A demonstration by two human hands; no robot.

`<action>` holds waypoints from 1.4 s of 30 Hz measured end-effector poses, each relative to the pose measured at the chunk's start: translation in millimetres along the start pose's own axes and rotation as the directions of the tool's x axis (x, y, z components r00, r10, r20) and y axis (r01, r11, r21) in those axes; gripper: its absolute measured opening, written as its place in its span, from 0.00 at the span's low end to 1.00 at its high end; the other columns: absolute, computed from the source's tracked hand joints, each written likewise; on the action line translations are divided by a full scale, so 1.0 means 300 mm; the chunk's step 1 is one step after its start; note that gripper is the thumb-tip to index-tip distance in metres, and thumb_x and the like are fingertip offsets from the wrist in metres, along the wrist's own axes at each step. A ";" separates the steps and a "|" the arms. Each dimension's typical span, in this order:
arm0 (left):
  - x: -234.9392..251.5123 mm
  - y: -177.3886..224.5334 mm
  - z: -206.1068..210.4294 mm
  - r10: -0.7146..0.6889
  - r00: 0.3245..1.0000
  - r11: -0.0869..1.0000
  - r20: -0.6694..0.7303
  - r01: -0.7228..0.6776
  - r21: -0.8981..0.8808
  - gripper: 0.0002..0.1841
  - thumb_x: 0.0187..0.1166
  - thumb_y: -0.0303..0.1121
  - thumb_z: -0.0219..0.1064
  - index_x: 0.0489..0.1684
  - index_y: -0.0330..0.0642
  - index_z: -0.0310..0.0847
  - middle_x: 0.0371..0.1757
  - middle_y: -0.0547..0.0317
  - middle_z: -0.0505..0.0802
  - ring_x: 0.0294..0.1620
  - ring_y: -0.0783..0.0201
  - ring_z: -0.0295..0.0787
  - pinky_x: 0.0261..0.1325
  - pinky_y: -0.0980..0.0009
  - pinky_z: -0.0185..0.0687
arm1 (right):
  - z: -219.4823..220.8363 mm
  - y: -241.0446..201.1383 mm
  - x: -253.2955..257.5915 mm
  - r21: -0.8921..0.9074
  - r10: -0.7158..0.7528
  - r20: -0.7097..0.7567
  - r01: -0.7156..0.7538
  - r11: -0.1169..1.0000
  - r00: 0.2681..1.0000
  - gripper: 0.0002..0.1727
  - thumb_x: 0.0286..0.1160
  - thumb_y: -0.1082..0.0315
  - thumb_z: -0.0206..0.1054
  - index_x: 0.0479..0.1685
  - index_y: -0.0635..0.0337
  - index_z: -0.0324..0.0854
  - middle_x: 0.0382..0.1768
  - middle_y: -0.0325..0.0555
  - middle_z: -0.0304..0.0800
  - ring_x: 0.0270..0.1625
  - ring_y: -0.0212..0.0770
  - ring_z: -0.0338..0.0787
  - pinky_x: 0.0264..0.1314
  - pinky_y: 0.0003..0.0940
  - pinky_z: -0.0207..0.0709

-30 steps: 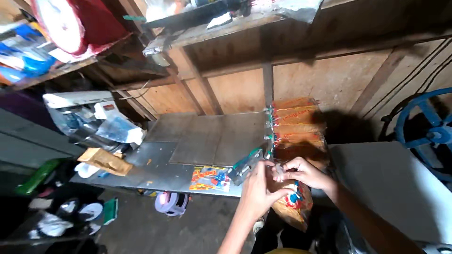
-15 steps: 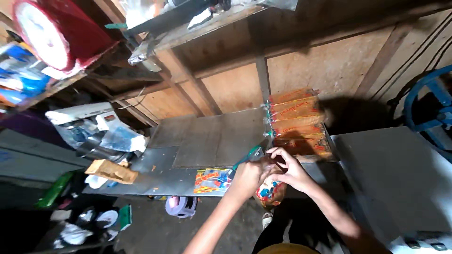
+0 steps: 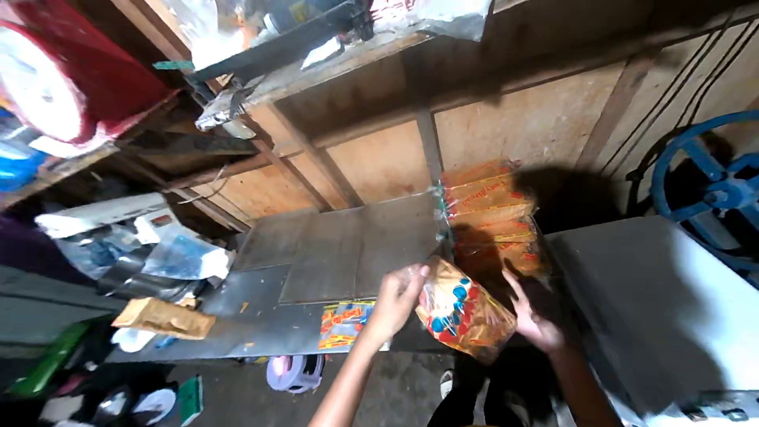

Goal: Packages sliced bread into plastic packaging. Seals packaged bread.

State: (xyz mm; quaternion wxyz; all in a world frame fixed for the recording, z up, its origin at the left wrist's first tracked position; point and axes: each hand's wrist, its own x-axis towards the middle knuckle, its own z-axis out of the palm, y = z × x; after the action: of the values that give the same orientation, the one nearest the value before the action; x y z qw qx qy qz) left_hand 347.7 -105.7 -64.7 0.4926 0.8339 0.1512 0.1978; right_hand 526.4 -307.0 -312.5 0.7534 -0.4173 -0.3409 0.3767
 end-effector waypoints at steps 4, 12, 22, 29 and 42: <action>0.012 -0.074 -0.066 -0.159 0.982 0.967 -0.104 0.134 -0.215 0.16 0.89 0.32 0.50 0.28 0.50 0.79 0.18 0.82 0.79 0.19 0.86 0.74 0.27 0.85 0.74 | 0.167 0.114 -0.123 0.394 0.142 -0.172 -0.064 0.917 0.975 0.42 0.50 0.22 0.71 0.61 0.39 0.85 0.52 0.26 0.95 0.57 0.25 0.91 0.62 0.30 0.85; -0.079 -0.480 -0.152 -0.519 0.852 0.789 -0.069 0.447 -0.421 0.20 0.94 0.37 0.45 0.27 0.45 0.75 0.14 0.75 0.78 0.15 0.79 0.74 0.25 0.81 0.75 | 0.345 0.003 -0.111 -0.091 0.644 -0.256 -0.681 0.727 0.721 0.28 0.85 0.72 0.54 0.84 0.68 0.59 0.64 0.50 0.82 0.58 0.33 0.84 0.65 0.33 0.79; -0.138 -0.714 -0.189 -0.354 0.935 0.868 -0.014 0.334 0.366 0.25 0.90 0.42 0.55 0.36 0.26 0.89 0.35 0.37 0.93 0.43 0.44 0.92 0.58 0.44 0.81 | 0.341 0.201 -0.262 0.141 0.716 -0.347 -0.721 0.678 0.606 0.34 0.77 0.69 0.59 0.85 0.60 0.56 0.67 0.45 0.79 0.60 0.30 0.83 0.59 0.28 0.81; -0.107 -0.763 -0.221 -0.450 0.893 0.889 0.024 0.445 0.112 0.21 0.89 0.38 0.59 0.31 0.26 0.85 0.29 0.52 0.86 0.33 0.66 0.80 0.47 0.64 0.78 | 0.307 0.277 -0.260 0.209 0.659 -0.332 -0.629 0.749 0.675 0.40 0.62 0.62 0.70 0.80 0.59 0.62 0.60 0.37 0.85 0.56 0.27 0.87 0.55 0.28 0.85; -0.170 -0.807 -0.078 -0.484 0.875 0.868 -0.033 0.474 -0.148 0.20 0.84 0.35 0.63 0.18 0.34 0.78 0.20 0.66 0.78 0.24 0.76 0.74 0.36 0.72 0.74 | 0.143 0.104 -0.156 0.041 0.587 -0.557 -0.686 0.726 0.588 0.20 0.85 0.64 0.57 0.72 0.59 0.67 0.46 0.34 0.84 0.43 0.23 0.84 0.46 0.24 0.82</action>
State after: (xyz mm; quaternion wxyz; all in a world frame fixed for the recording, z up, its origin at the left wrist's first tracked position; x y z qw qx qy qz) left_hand 277.9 3.0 -277.0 0.5762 0.7275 0.3564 0.1079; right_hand 459.3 -319.3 -331.5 0.5900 -0.6645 0.0231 0.4580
